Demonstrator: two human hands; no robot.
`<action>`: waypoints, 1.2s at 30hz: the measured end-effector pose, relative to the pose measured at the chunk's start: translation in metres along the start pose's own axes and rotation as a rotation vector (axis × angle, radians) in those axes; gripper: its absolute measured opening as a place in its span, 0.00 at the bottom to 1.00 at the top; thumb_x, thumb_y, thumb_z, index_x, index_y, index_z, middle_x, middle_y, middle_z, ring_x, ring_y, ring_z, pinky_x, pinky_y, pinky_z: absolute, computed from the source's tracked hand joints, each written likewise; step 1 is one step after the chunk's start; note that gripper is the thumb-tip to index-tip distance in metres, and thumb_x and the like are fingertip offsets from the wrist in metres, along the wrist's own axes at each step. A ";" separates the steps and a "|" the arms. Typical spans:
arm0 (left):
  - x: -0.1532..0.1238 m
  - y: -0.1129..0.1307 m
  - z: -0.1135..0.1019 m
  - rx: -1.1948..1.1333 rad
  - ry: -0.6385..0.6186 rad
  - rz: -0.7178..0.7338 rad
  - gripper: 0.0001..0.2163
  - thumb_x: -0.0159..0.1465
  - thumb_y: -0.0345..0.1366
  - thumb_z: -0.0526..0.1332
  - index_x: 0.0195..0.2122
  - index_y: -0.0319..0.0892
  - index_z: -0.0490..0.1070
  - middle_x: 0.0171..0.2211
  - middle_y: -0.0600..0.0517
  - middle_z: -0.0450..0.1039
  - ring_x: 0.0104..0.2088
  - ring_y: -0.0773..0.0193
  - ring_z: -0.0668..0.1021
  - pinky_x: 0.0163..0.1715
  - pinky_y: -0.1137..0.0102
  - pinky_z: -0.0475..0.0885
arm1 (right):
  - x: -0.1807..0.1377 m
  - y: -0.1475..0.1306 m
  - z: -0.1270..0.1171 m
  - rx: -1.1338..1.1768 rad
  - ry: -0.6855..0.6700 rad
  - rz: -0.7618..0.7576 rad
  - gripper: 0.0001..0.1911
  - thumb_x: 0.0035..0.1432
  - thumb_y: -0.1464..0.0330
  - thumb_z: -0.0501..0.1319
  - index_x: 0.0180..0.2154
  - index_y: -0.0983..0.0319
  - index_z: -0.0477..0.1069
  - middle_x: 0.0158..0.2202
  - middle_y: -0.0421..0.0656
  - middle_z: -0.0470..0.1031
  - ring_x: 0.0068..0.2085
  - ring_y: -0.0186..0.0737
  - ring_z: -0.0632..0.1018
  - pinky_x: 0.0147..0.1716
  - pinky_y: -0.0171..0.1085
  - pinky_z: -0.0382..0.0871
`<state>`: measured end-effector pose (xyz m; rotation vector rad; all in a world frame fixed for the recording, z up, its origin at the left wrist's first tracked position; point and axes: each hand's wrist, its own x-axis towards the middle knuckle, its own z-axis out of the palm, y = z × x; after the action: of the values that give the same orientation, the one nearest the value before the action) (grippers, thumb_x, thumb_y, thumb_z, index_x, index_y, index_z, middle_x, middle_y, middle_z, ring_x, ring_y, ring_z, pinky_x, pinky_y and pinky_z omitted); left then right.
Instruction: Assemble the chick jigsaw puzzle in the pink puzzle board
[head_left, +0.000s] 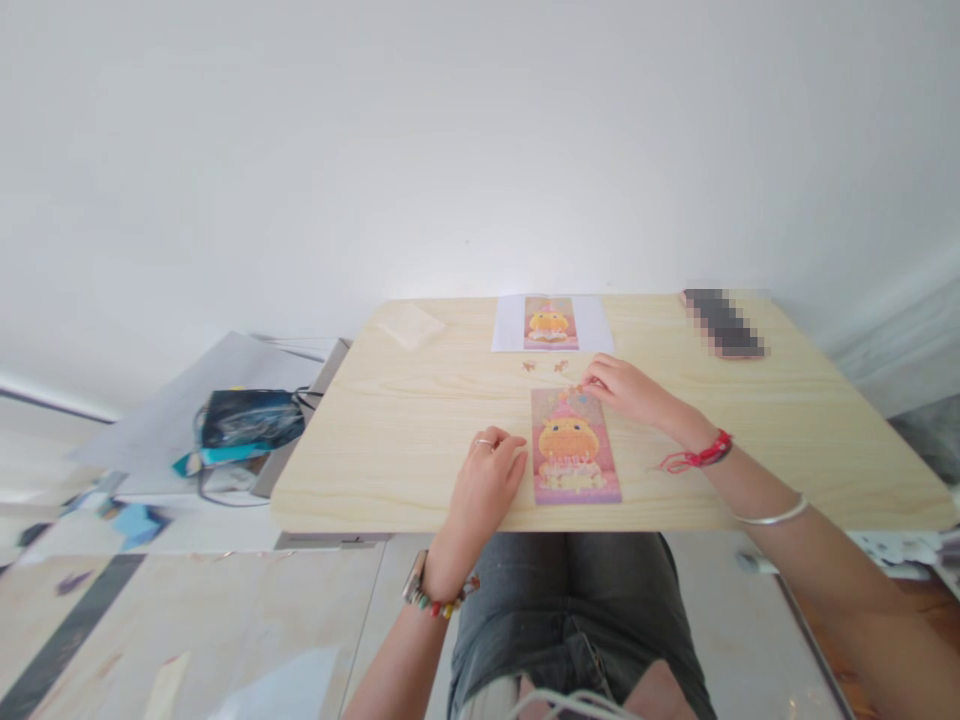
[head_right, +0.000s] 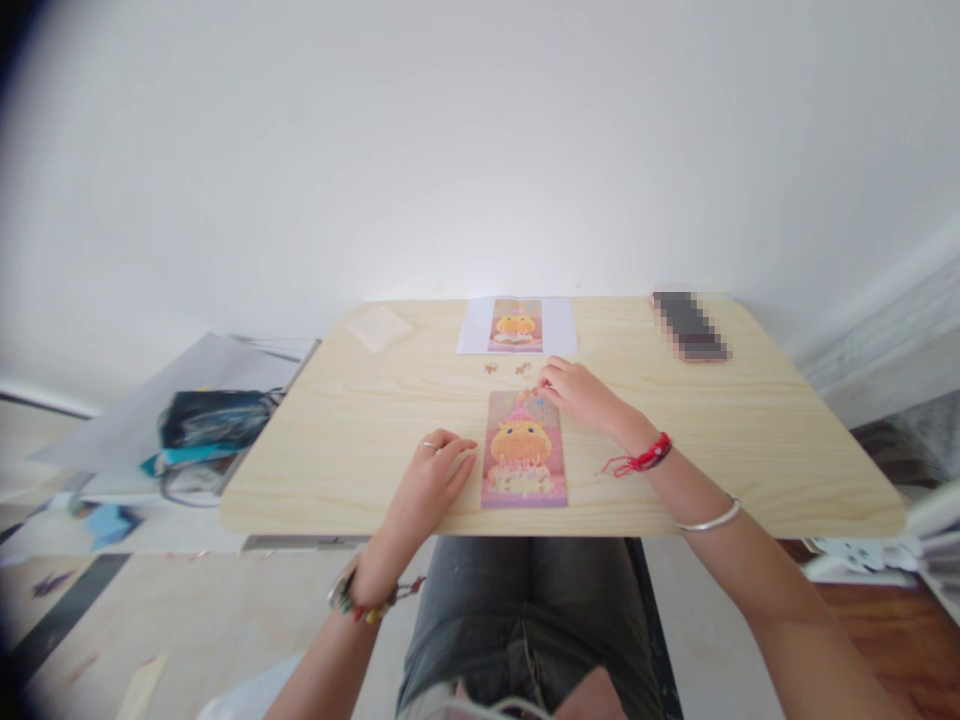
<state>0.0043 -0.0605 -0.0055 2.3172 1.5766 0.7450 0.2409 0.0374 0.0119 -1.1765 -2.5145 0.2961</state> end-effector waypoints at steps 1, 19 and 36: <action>0.000 0.001 0.000 -0.006 0.003 0.003 0.08 0.60 0.30 0.52 0.37 0.39 0.69 0.33 0.48 0.65 0.36 0.62 0.70 0.39 0.64 0.69 | -0.003 -0.006 -0.002 -0.004 -0.012 -0.027 0.07 0.58 0.71 0.51 0.31 0.63 0.66 0.32 0.43 0.66 0.34 0.36 0.70 0.34 0.35 0.62; 0.009 0.002 0.002 -0.008 0.024 0.042 0.08 0.59 0.29 0.54 0.38 0.37 0.70 0.33 0.47 0.65 0.37 0.60 0.70 0.39 0.64 0.68 | -0.002 -0.030 0.005 -0.031 -0.095 -0.142 0.08 0.58 0.71 0.52 0.33 0.63 0.69 0.32 0.44 0.69 0.34 0.35 0.71 0.34 0.34 0.62; 0.016 -0.007 0.009 -0.004 -0.039 0.019 0.07 0.58 0.31 0.56 0.37 0.40 0.71 0.32 0.48 0.65 0.36 0.61 0.70 0.39 0.65 0.68 | -0.024 -0.073 0.026 -0.309 -0.017 0.213 0.08 0.56 0.70 0.52 0.29 0.65 0.68 0.30 0.46 0.69 0.34 0.41 0.70 0.32 0.38 0.56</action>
<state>0.0085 -0.0429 -0.0121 2.3323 1.5380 0.7020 0.1938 -0.0286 0.0067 -1.5693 -2.5148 -0.0349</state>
